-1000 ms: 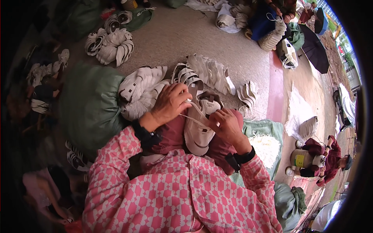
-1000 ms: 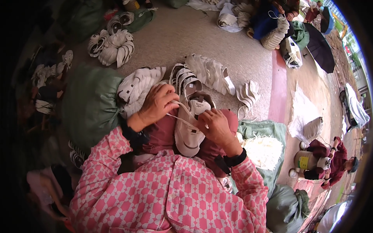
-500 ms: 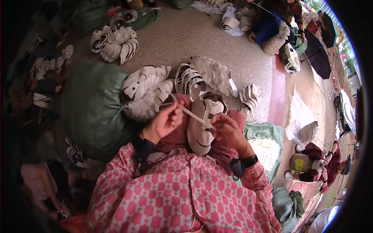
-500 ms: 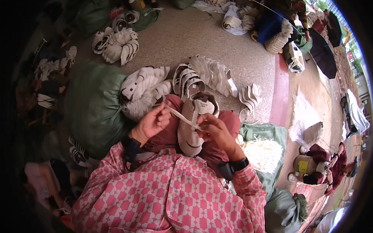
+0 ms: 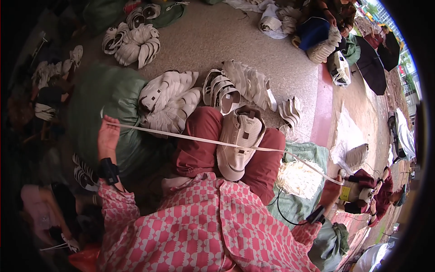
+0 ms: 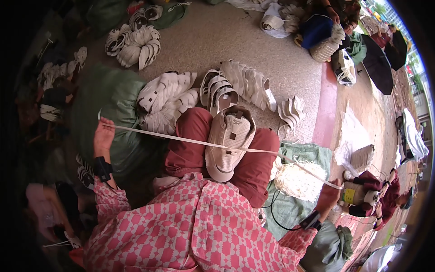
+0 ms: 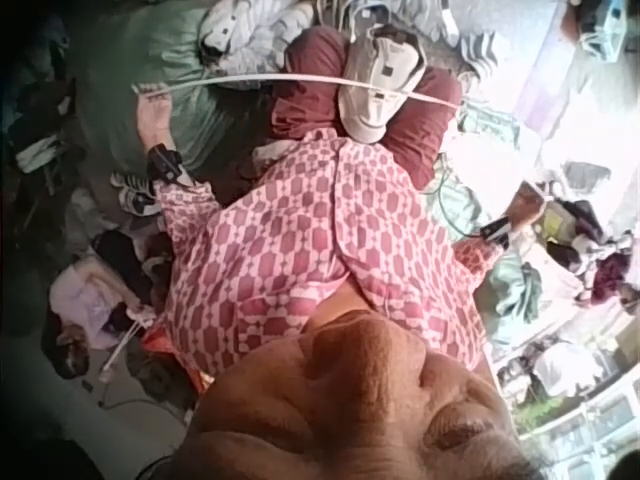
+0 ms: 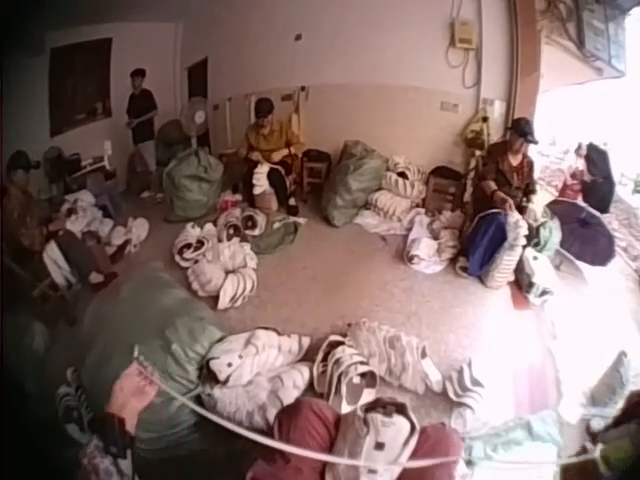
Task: The worker is lacing and assembling parts of footwear in a manufacturing setting.
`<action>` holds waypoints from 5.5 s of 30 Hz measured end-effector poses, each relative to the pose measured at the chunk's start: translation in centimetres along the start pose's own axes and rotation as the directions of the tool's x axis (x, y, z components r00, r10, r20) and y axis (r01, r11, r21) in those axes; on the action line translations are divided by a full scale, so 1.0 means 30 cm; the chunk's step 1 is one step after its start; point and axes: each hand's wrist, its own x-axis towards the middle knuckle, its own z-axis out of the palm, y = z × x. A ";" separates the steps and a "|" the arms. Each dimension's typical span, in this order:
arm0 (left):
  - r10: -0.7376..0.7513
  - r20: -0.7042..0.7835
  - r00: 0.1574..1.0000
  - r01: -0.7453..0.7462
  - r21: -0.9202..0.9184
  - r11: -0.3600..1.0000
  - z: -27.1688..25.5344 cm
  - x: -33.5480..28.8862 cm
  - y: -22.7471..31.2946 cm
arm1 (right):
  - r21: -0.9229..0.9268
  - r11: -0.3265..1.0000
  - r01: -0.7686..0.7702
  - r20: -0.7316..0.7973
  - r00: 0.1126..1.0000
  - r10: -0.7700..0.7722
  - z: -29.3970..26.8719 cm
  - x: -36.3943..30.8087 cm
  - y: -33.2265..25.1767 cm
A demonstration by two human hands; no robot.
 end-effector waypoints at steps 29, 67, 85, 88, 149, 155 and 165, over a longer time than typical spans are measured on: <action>-0.628 0.777 0.053 -0.991 -0.037 -0.129 0.457 -0.392 -0.831 | -0.872 0.476 0.110 0.489 0.213 0.846 0.695 -0.617 0.513; -0.638 0.733 -0.236 -0.956 -0.059 0.286 0.653 -0.335 -0.806 | -0.208 0.428 0.880 0.914 0.019 0.405 0.779 -0.511 0.624; -0.717 0.694 0.059 -0.916 0.323 0.238 0.640 -0.395 -0.815 | -0.415 0.266 0.870 0.909 0.409 0.082 0.868 -0.274 0.572; -0.674 0.737 0.049 -0.978 0.174 0.119 0.617 -0.424 -0.830 | -0.781 0.569 0.259 0.618 0.458 0.639 0.870 -0.305 0.539; -0.113 0.384 0.916 -0.258 0.782 0.567 0.415 -0.226 -0.446 | 0.074 0.997 -0.007 0.281 0.959 -0.014 0.139 0.125 -0.127; -0.345 0.244 0.906 -0.389 0.799 -0.459 0.277 -0.228 -0.290 | -0.346 0.936 0.055 0.290 0.956 0.051 0.340 -0.032 0.261; -0.512 0.857 -0.058 -0.947 0.115 0.300 0.703 -0.495 -0.773 | -0.758 0.572 0.315 0.607 0.662 0.440 0.555 -0.349 0.552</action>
